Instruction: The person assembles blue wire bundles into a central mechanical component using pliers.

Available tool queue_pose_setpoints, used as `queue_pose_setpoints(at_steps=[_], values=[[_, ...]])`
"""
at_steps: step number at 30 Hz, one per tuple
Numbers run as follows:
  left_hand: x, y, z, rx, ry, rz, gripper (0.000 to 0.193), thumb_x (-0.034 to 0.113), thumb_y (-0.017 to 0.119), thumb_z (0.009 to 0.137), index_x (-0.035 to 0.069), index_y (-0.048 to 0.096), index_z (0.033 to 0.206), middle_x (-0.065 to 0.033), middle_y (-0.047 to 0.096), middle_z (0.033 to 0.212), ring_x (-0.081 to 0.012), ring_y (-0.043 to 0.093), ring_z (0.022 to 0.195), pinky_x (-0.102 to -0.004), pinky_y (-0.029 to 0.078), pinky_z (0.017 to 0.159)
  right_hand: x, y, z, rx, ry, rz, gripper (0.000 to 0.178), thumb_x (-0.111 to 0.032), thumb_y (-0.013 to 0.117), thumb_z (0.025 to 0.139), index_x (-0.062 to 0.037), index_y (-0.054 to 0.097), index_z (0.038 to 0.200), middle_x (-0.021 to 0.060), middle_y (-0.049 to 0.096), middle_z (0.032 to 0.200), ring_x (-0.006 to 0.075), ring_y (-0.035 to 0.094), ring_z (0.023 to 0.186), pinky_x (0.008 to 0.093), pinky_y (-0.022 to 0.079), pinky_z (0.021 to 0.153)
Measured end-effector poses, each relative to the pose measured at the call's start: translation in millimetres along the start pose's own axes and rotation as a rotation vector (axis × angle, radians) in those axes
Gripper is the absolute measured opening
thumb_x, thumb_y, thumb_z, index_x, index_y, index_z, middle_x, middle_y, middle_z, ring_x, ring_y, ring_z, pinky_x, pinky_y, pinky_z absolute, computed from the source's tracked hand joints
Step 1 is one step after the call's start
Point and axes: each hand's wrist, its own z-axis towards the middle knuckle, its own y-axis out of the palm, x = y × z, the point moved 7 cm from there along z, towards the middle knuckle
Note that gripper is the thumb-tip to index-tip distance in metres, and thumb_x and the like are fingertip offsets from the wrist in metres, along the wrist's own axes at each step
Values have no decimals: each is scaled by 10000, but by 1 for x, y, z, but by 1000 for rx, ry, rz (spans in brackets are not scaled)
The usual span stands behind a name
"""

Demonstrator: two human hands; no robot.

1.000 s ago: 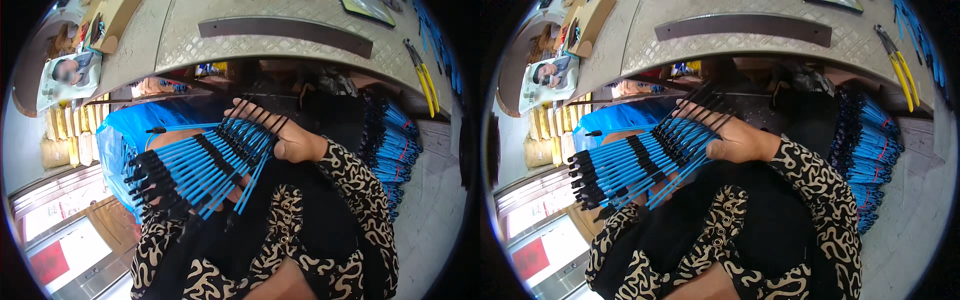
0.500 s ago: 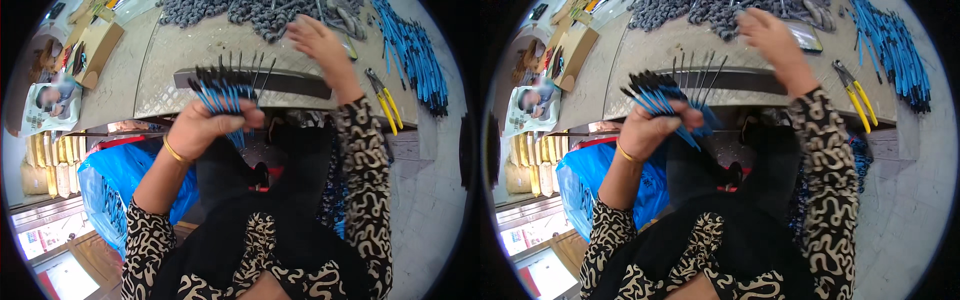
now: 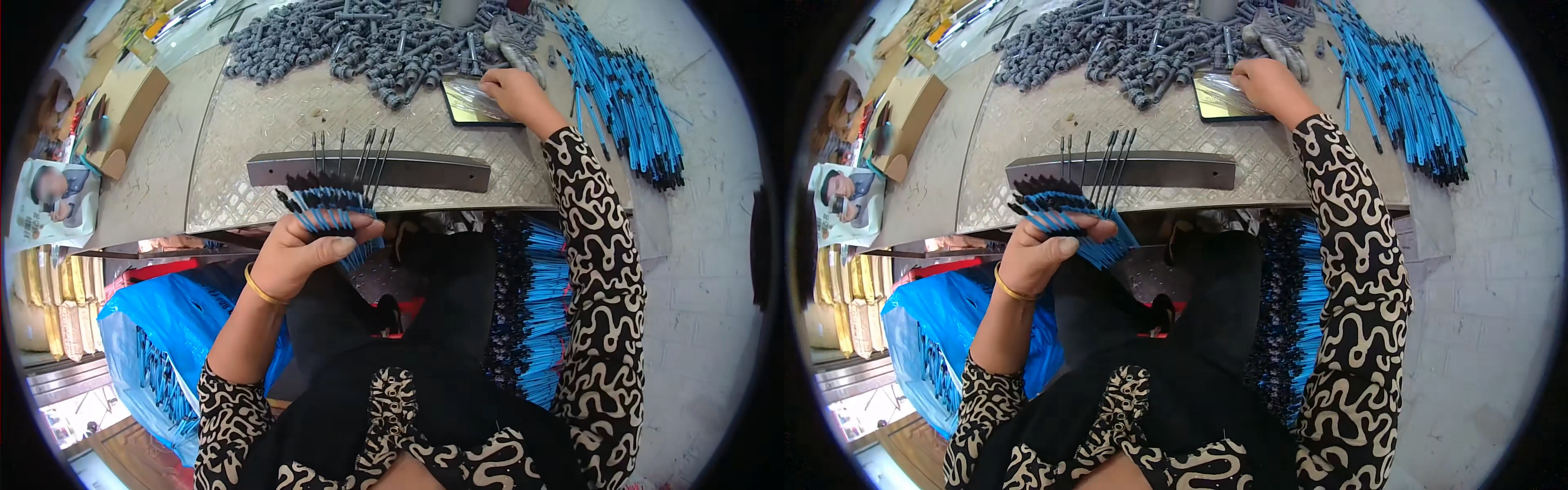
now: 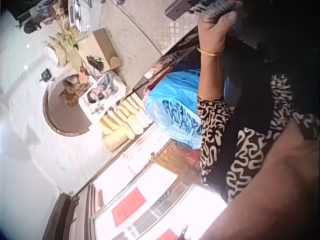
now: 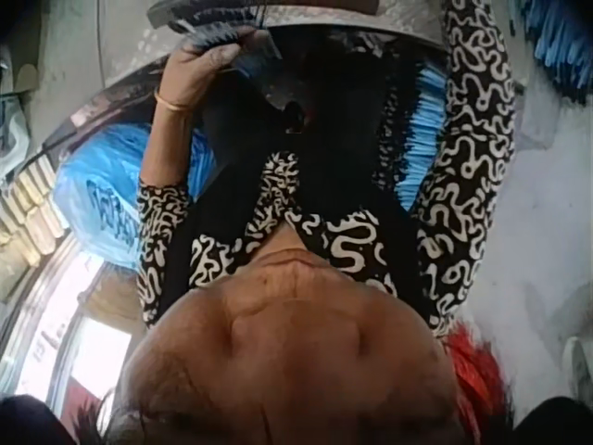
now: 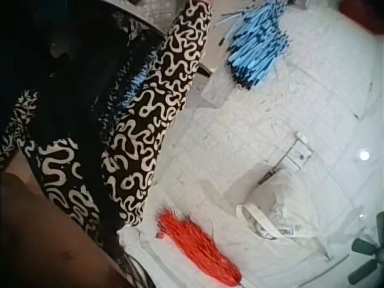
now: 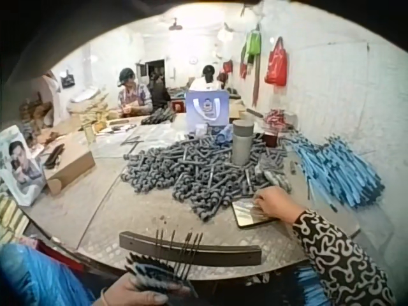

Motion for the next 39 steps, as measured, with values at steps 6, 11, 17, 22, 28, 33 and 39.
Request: queue_pose_setpoints(at_steps=[6, 11, 17, 22, 28, 33, 39], values=[[-5, 0, 3, 25, 18, -21, 304, 29, 610, 788, -25, 579, 1085, -139, 634, 1011, -204, 598, 969, -326, 457, 864, -9, -6, -1, 112, 5, 120, 192, -220, 560, 818, -58, 648, 873, 145, 631, 818, 297, 598, 777, 383, 455, 674], [-6, 2, 15, 28, 109, -92, 282, 3, 594, 792, -8, 574, 1074, -171, 631, 992, -272, 606, 946, -387, 483, 829, -49, -47, -17, 231, -34, 180, 198, -223, 559, 839, -62, 632, 929, 117, 630, 785, 220, 599, 714, 302, 460, 631], [-9, -2, 8, 76, 102, -69, 260, 21, 601, 801, -5, 587, 1060, -153, 639, 972, -237, 613, 906, -347, 488, 799, -193, -81, -84, 233, -470, 533, 158, -84, 583, 822, -30, 616, 967, 98, 626, 798, 189, 582, 668, 268, 461, 617], [-10, 0, 10, 18, 164, -65, 235, 40, 598, 818, -6, 598, 1049, -134, 649, 955, -193, 618, 881, -303, 486, 794, -224, -78, -113, 170, -547, 507, 167, -58, 573, 810, -40, 630, 967, 130, 636, 846, 238, 619, 716, 281, 478, 628], [-10, 0, 9, 34, 172, -46, 225, 48, 601, 819, -5, 605, 1037, -131, 650, 954, -195, 619, 898, -301, 484, 805, -216, -73, -114, 231, -504, 565, 172, -60, 578, 807, -41, 629, 970, 141, 634, 841, 264, 624, 720, 297, 485, 612], [-9, 2, 8, 63, 159, 22, 223, 45, 607, 814, -4, 607, 1032, -129, 650, 953, -200, 620, 915, -304, 487, 823, -216, -71, -112, 243, -500, 610, 168, -63, 584, 806, -35, 629, 965, 141, 634, 832, 258, 624, 711, 292, 487, 610], [-10, 2, 7, 74, 168, 42, 219, 38, 603, 816, -3, 608, 1030, -127, 649, 953, -201, 622, 919, -305, 489, 831, -217, -73, -114, 250, -522, 584, 158, -64, 585, 808, -31, 629, 957, 139, 636, 836, 254, 625, 717, 289, 487, 612]])
